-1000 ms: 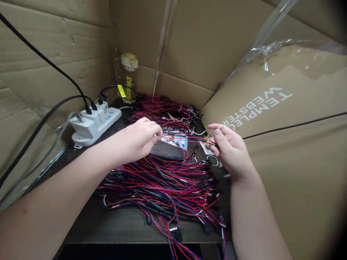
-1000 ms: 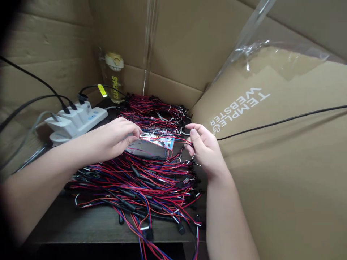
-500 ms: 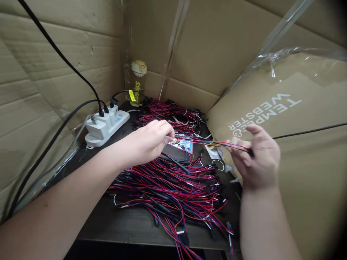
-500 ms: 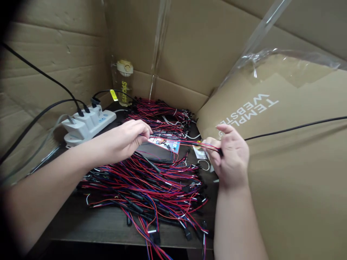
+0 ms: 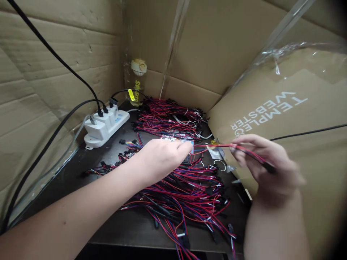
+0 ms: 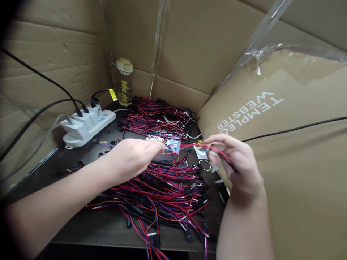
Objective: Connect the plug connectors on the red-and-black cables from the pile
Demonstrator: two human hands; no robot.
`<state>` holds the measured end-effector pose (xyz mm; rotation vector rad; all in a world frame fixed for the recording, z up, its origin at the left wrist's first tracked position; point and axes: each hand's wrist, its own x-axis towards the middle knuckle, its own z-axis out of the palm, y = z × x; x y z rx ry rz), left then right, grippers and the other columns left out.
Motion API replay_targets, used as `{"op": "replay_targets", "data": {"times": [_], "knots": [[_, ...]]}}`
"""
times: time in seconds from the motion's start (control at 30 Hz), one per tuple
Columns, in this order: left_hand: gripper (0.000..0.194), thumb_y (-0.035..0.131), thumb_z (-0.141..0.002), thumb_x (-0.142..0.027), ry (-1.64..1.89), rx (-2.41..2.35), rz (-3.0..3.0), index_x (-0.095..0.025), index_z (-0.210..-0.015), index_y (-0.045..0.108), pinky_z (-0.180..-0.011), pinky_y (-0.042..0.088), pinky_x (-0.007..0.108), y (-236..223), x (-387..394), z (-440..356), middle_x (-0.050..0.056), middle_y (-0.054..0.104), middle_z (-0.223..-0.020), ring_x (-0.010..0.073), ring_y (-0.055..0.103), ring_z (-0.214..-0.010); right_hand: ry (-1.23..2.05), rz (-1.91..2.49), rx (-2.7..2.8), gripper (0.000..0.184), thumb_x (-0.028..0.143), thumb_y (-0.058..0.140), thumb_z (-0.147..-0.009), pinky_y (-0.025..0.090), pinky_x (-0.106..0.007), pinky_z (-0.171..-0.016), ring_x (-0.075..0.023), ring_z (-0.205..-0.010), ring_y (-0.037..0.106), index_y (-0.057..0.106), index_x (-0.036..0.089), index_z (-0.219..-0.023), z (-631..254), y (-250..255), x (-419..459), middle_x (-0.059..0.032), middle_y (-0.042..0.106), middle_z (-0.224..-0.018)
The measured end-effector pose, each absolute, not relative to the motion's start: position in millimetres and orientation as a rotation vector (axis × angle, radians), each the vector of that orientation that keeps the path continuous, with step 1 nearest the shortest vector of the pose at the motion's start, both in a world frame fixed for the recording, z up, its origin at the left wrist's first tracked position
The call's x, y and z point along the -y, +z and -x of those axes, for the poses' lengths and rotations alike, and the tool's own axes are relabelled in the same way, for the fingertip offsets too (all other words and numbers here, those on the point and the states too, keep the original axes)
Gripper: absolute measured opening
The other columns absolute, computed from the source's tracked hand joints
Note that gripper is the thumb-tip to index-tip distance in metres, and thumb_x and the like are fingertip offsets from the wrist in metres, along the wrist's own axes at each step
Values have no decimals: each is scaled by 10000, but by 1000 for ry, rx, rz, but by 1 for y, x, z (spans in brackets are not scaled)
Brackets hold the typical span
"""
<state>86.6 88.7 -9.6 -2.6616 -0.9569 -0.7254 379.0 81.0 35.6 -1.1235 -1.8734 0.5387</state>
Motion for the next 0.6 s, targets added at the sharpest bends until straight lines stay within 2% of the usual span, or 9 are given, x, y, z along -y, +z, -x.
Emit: {"op": "replay_targets", "data": {"times": [0.07, 0.1, 0.17, 0.23, 0.37, 0.47, 0.53, 0.6], "knots": [[169, 501, -983, -67, -670, 927, 2596, -152, -1063, 623, -560, 514, 329, -5, -88, -86, 50, 759, -898, 218, 739, -743, 421, 1239, 1860, 355, 566, 729, -878, 518, -358, -671, -215, -754, 674, 744, 256, -1051, -375, 31, -86, -59, 724, -835], [155, 510, -990, -81, -648, 918, 2571, -145, -1060, 632, -575, 527, 336, -3, -87, -86, 58, 763, -901, 224, 743, -755, 320, 1288, 1897, 334, 505, 769, -867, 550, -379, -764, -230, -845, 702, 745, 242, -1072, -372, 29, -88, -70, 751, -926], [161, 506, -995, -88, -622, 920, 2527, -125, -1062, 647, -601, 550, 357, -1, -85, -88, 75, 769, -901, 240, 748, -763, 151, 1331, 2032, 373, 479, 792, -859, 565, -447, -905, -270, -974, 723, 739, 219, -1122, -363, 26, -88, -99, 770, -1062], [177, 499, -988, -77, -626, 925, 2498, -111, -1057, 659, -608, 562, 372, 0, -84, -89, 86, 771, -899, 252, 749, -759, 80, 1296, 2164, 427, 492, 776, -878, 567, -492, -964, -296, -1052, 723, 723, 211, -1196, -355, 24, -86, -119, 764, -1142], [185, 522, -943, -47, -700, 1009, 2506, -127, -1022, 670, -568, 540, 377, 3, -86, -81, 65, 752, -832, 265, 739, -703, 5, 1327, 2437, 607, 486, 773, -887, 507, -599, -1099, -384, -1345, 596, 633, 255, -1431, -354, 17, -81, -181, 614, -1447], [191, 533, -932, -47, -737, 1101, 2580, -130, -1027, 676, -618, 546, 381, 3, -92, -70, 68, 742, -830, 278, 741, -737, 20, 1446, 2570, 757, 500, 807, -848, 475, -689, -1098, -469, -1453, 479, 555, 292, -1530, -355, 13, -79, -219, 478, -1577], [181, 530, -960, -75, -810, 1082, 2639, -130, -1046, 680, -671, 550, 381, 2, -95, -66, 72, 739, -847, 270, 733, -768, 33, 1360, 2504, 760, 498, 789, -873, 487, -639, -1115, -424, -1428, 521, 526, 260, -1545, -349, 12, -78, -209, 518, -1546], [173, 534, -979, -90, -918, 1017, 2706, -131, -1066, 678, -696, 540, 363, 0, -95, -65, 65, 736, -859, 245, 717, -773, -1, 1193, 2358, 658, 434, 752, -926, 513, -530, -1119, -334, -1346, 601, 542, 205, -1506, -335, 12, -77, -182, 607, -1457]]}}
